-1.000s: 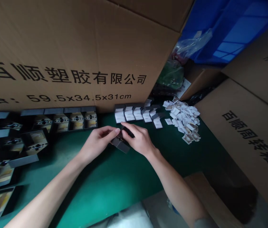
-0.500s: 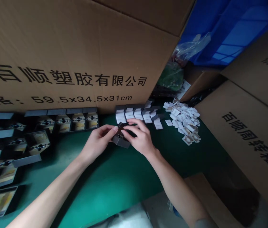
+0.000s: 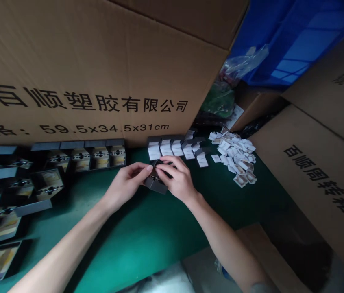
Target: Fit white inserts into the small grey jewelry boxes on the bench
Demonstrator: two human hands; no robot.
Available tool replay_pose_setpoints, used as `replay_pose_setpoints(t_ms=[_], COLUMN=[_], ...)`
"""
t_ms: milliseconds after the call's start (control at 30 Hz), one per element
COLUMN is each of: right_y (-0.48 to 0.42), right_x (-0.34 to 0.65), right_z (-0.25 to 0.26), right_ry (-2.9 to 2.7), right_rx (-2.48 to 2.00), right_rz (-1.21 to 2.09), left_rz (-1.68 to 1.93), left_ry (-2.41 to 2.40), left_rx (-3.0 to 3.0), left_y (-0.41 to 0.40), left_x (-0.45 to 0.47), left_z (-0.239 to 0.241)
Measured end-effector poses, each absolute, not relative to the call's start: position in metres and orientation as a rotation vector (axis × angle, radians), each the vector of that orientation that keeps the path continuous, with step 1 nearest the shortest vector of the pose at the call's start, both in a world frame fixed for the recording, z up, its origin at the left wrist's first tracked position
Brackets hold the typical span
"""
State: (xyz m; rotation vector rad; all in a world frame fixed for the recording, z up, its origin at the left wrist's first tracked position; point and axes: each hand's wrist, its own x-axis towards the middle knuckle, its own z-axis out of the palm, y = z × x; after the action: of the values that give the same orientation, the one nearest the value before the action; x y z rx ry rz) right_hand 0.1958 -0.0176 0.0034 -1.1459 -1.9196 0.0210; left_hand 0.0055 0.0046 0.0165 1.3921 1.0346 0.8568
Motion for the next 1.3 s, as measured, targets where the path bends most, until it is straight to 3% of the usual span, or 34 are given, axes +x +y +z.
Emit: replay_pose_setpoints(t_ms=[1300], right_y=[-0.0174], right_x=[0.1962], right_z=[0.0066], right_ry=[-1.881], right_rx=[-1.084], right_rz=[-0.087], left_rz=[0.851], left_ry=[1.06], left_rx=[1.382], left_y=[0.0049], left_x=[0.0042], left_z=[0.0127])
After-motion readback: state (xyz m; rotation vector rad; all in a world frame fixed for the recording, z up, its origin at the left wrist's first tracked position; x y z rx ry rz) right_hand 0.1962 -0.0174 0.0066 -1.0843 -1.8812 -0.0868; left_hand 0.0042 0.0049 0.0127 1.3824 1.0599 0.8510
